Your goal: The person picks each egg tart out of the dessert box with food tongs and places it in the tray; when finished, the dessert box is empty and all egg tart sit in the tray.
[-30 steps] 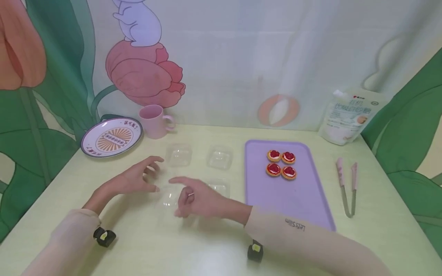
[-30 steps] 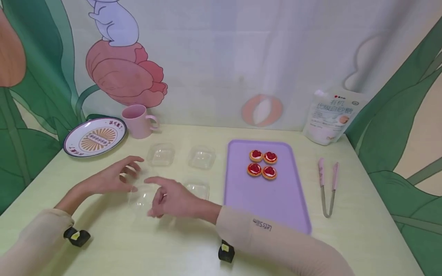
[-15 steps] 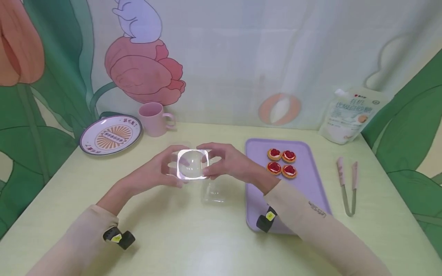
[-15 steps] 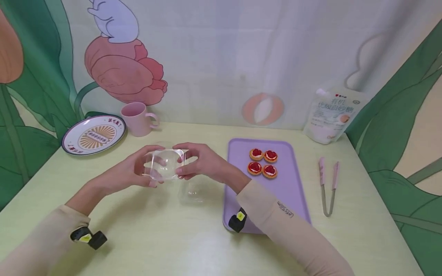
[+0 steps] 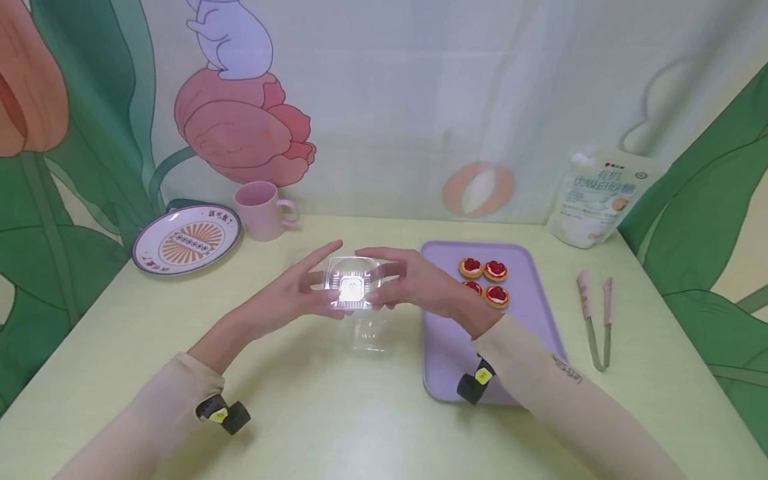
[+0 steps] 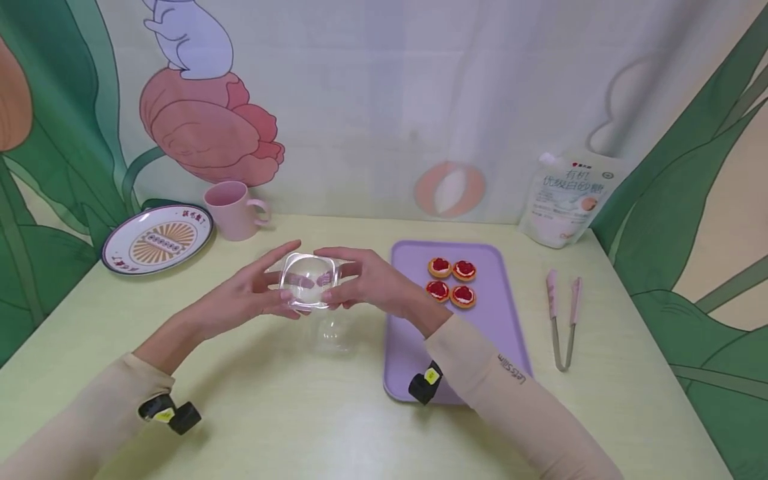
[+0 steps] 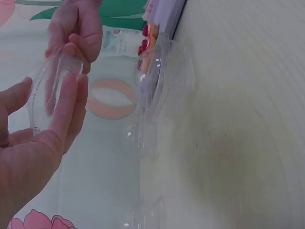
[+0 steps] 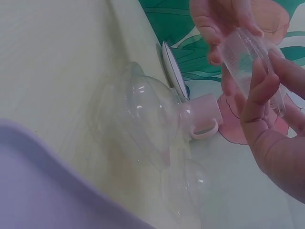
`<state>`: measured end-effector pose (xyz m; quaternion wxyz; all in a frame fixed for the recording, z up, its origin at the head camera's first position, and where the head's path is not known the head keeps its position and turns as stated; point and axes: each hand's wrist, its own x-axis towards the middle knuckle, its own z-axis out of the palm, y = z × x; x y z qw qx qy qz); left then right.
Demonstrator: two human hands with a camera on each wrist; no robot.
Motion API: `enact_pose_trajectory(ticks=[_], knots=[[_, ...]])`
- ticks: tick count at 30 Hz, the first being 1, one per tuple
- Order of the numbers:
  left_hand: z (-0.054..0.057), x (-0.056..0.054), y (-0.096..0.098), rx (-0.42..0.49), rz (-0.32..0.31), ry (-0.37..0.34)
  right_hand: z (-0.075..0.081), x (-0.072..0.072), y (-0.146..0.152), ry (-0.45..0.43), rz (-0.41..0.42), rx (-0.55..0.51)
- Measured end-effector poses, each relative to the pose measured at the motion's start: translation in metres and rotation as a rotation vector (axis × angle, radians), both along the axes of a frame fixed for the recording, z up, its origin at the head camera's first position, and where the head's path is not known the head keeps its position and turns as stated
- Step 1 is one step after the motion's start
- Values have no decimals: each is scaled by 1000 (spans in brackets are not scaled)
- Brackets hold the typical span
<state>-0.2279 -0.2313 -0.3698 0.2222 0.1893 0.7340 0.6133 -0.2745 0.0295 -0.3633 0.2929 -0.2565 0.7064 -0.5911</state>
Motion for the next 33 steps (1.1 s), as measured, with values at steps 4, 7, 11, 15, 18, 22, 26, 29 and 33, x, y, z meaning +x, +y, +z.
enact_pose_trajectory(ticks=[4, 7, 11, 15, 18, 22, 26, 29, 33], knots=[[0, 0, 4, 29, 56, 19, -1, 1, -1, 69, -44, -19], [-2, -2, 3, 40, 79, 6, -5, 5, -5, 82, -80, -38], [-4, -3, 4, 109, 115, -39, -8, 10, -7, 71, -121, -103], [-3, -5, 8, 223, 179, -100, -6, 10, -7, 33, -134, -161], [-3, -6, 10, 261, 192, -129, -4, 10, -7, -20, -138, -167], [-4, -8, 13, 259, 205, -144, -3, 9, -4, -47, -141, -149], [-4, -10, 17, 261, 238, -145, -4, 8, -4, -69, -141, -146], [-5, -10, 22, 253, 280, -86, -6, 8, -5, -60, -153, -161], [-5, -4, 27, 227, 355, 26, -9, 9, -8, -24, -164, -175]])
